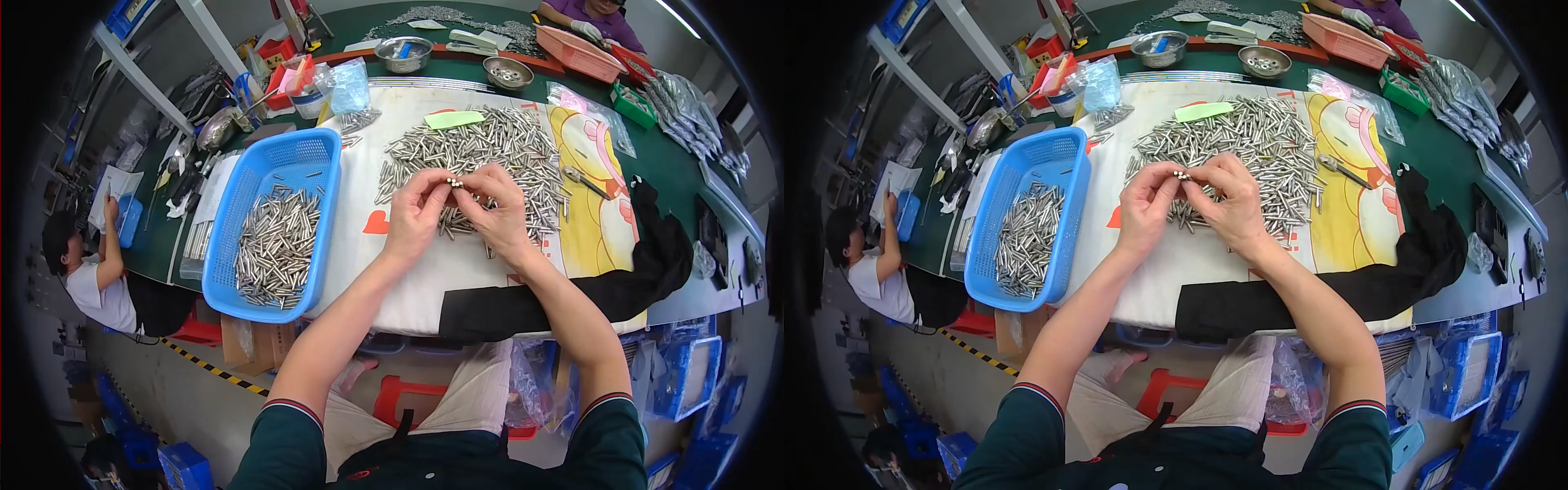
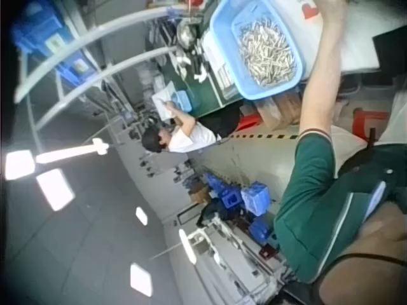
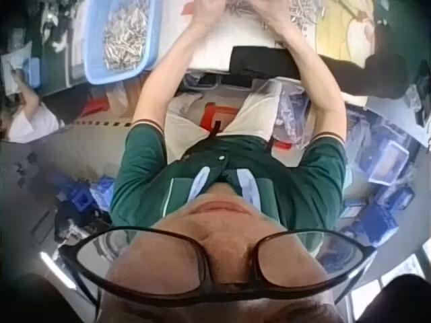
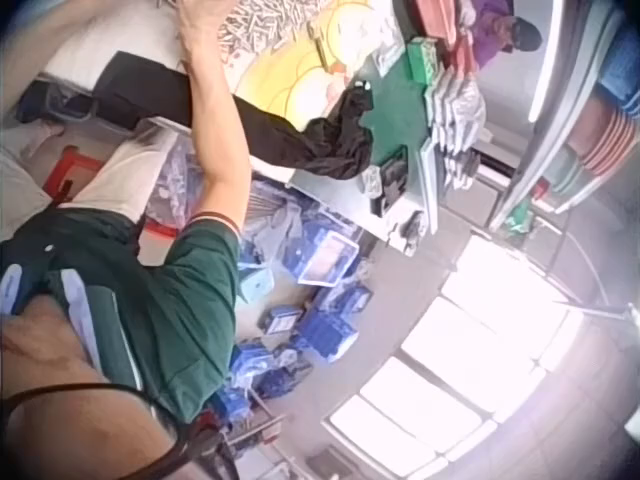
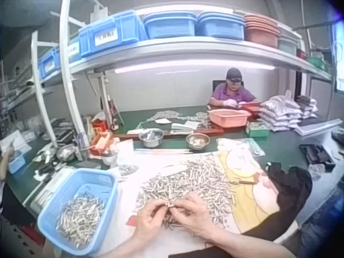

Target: Inspecting and sorting small metal screws or pins into a collection basket at a factory workbench.

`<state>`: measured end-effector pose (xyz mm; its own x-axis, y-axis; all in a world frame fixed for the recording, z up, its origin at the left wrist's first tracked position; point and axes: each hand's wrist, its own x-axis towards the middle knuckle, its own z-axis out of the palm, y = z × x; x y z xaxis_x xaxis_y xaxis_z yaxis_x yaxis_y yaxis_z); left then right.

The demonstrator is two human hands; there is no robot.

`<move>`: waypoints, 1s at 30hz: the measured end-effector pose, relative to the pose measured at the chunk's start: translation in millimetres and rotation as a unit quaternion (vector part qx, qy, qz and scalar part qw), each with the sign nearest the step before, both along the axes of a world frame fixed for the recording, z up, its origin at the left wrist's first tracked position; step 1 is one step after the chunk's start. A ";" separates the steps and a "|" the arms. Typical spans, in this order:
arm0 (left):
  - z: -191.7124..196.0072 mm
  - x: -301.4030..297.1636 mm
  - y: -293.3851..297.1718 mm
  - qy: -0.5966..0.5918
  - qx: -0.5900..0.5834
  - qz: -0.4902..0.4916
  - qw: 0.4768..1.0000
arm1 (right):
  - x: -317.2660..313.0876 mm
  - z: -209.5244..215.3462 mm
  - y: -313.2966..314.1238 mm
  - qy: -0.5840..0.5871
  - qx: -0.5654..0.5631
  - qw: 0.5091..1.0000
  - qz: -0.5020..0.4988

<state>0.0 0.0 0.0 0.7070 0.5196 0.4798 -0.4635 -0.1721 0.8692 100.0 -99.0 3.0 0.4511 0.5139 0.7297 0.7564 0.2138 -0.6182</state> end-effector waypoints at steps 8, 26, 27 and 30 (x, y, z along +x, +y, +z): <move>0.2 0.0 -4.8 0.010 0.028 0.036 0.999 | -4.3 2.0 -1.4 0.037 -0.003 0.999 0.006; 1.1 -12.2 1.8 0.120 -0.070 -0.051 0.989 | -0.9 2.3 -3.4 0.355 -0.109 0.915 0.161; 6.3 -13.4 -0.5 0.134 -0.061 -0.040 0.988 | -0.1 1.3 -4.4 0.350 -0.108 0.917 0.159; 28.5 -18.5 -0.5 0.189 0.045 0.060 0.979 | -1.0 6.4 -4.0 0.370 -0.069 0.919 0.117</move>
